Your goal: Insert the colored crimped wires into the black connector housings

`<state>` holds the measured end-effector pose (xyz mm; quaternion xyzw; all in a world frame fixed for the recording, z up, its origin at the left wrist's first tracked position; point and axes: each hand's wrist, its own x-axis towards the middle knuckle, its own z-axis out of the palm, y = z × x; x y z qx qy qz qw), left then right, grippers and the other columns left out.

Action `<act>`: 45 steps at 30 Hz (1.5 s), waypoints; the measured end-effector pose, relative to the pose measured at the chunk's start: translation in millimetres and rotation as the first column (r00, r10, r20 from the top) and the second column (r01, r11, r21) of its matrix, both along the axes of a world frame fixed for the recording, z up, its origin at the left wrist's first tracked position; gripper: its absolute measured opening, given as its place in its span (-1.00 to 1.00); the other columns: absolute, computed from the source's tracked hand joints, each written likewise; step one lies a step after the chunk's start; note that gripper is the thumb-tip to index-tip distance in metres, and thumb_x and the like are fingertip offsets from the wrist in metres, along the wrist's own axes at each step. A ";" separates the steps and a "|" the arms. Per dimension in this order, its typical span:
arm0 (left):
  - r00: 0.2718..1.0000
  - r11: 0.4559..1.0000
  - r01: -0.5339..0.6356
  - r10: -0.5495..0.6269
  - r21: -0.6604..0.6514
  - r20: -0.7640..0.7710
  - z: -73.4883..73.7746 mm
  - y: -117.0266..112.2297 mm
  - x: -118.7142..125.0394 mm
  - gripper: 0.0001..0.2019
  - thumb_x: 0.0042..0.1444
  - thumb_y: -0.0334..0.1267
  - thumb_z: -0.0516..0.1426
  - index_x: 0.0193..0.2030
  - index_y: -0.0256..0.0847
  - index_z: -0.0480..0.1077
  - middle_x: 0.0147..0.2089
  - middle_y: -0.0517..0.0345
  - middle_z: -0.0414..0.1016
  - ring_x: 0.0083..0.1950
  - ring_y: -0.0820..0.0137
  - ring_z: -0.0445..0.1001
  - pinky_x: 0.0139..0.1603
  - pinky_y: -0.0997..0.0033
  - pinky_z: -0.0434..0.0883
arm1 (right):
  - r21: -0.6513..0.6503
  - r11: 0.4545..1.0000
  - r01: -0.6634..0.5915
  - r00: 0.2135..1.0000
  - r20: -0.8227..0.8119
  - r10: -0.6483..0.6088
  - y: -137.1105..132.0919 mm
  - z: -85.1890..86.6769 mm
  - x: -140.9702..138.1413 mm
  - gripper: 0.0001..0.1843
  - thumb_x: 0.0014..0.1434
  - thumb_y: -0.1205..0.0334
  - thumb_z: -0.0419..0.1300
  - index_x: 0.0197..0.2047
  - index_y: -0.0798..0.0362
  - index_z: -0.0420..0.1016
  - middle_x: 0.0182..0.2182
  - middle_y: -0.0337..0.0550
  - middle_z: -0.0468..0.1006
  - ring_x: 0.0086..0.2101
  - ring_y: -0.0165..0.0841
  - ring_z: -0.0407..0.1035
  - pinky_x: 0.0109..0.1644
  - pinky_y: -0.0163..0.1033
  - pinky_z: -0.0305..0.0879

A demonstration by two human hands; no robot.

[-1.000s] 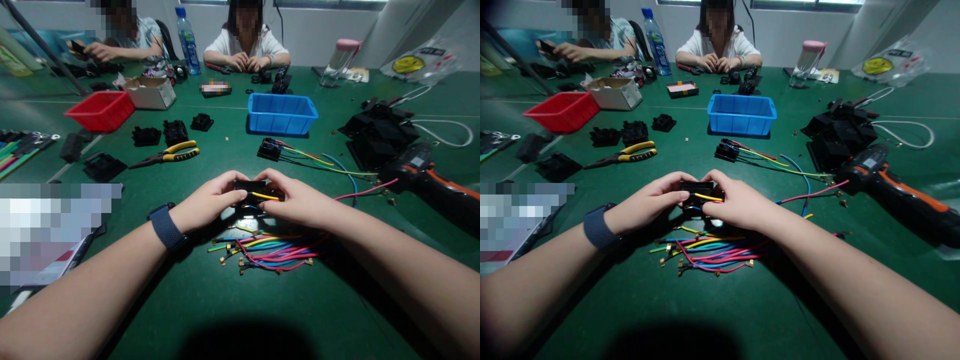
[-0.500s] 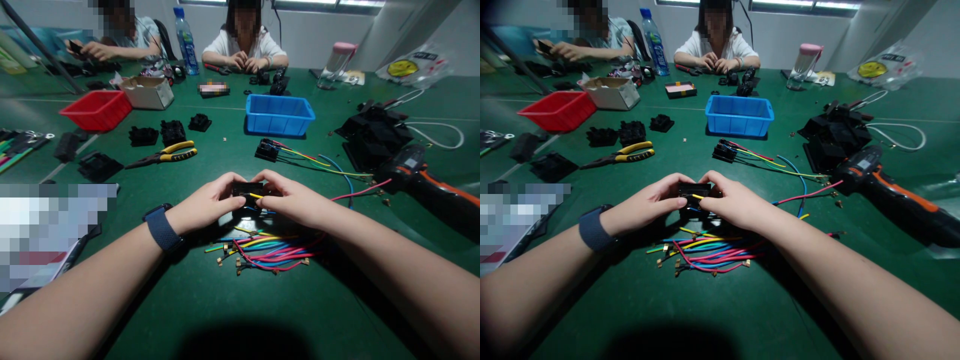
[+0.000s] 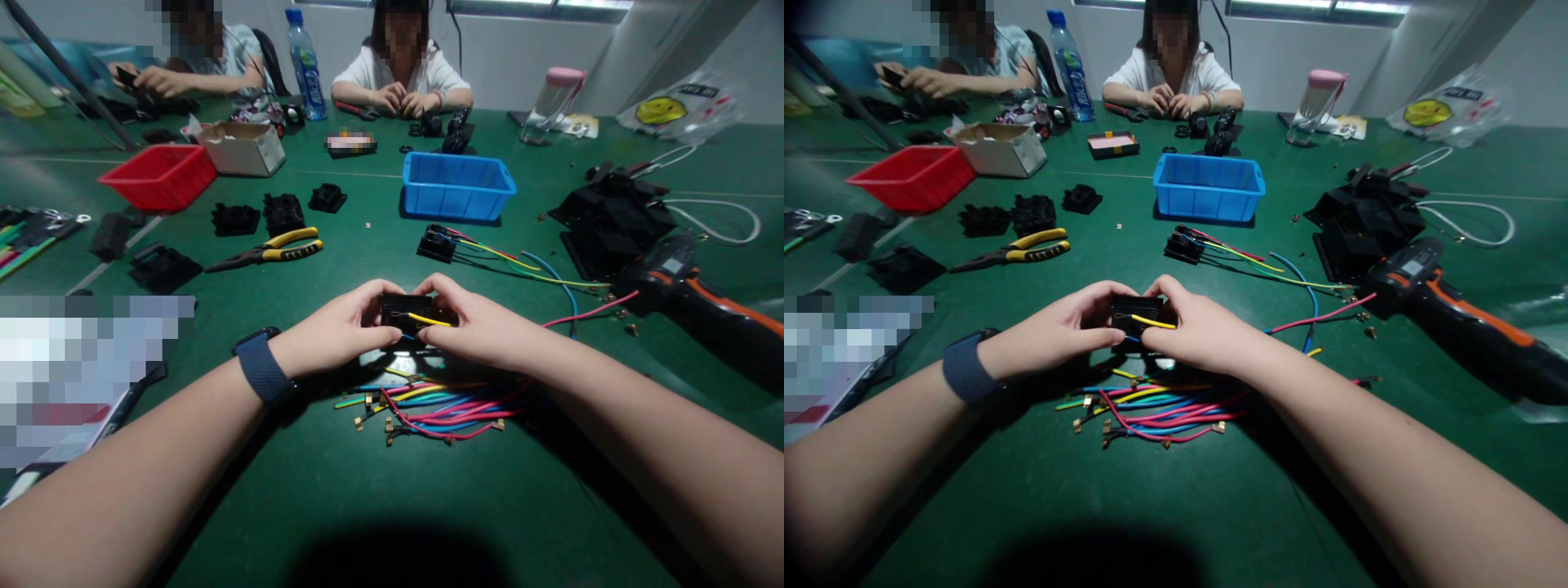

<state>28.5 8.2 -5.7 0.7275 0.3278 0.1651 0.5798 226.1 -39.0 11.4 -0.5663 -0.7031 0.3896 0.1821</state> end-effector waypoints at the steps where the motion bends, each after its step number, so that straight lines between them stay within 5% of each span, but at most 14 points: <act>1: 1.000 1.000 0.000 0.000 0.002 -0.003 0.2 -0.2 -0.1 -0.57 0.01 -0.34 0.15 0.05 -0.21 0.19 -0.14 0.14 0.38 -0.18 0.40 0.37 -0.19 0.39 0.33 | -0.002 1.000 -0.004 1.000 0.006 0.004 -0.1 0.4 -0.2 -0.63 0.03 0.20 0.12 -0.05 -0.03 0.20 -0.39 -0.29 0.43 -0.44 -0.41 0.28 -0.40 -0.34 0.15; 18: 0.997 0.995 0.024 -0.017 0.097 -0.069 -0.9 0.0 -1.6 -0.58 0.05 -0.30 0.13 0.07 -0.19 0.19 -0.11 0.12 0.42 -0.16 0.36 0.40 -0.17 0.35 0.36 | 0.005 1.000 0.004 0.994 0.105 -0.005 -2.9 5.9 -3.7 -0.64 0.02 0.18 0.12 -0.07 -0.04 0.20 -0.44 -0.29 0.39 -0.48 -0.41 0.25 -0.43 -0.34 0.12; 30: 0.996 0.987 0.008 0.006 0.161 -0.084 3.8 -1.3 -1.8 -0.56 -0.03 -0.36 0.13 0.05 -0.20 0.25 -0.17 0.13 0.45 -0.18 0.34 0.42 -0.21 0.37 0.39 | -0.041 0.999 -0.002 1.000 0.016 0.003 -3.0 2.0 -1.3 -0.64 0.05 0.21 0.11 -0.06 -0.06 0.17 -0.40 -0.29 0.42 -0.44 -0.40 0.28 -0.41 -0.33 0.15; 45: 0.998 0.995 0.062 -0.062 0.083 -0.004 -0.7 0.3 -2.5 -0.53 -0.05 -0.42 0.11 0.06 -0.22 0.19 -0.09 0.09 0.41 -0.13 0.35 0.41 -0.16 0.36 0.39 | -0.008 0.999 -0.049 0.994 0.100 0.049 -5.0 7.5 -1.8 -0.63 0.05 0.23 0.10 -0.05 -0.04 0.14 -0.46 -0.30 0.37 -0.46 -0.38 0.25 -0.40 -0.30 0.13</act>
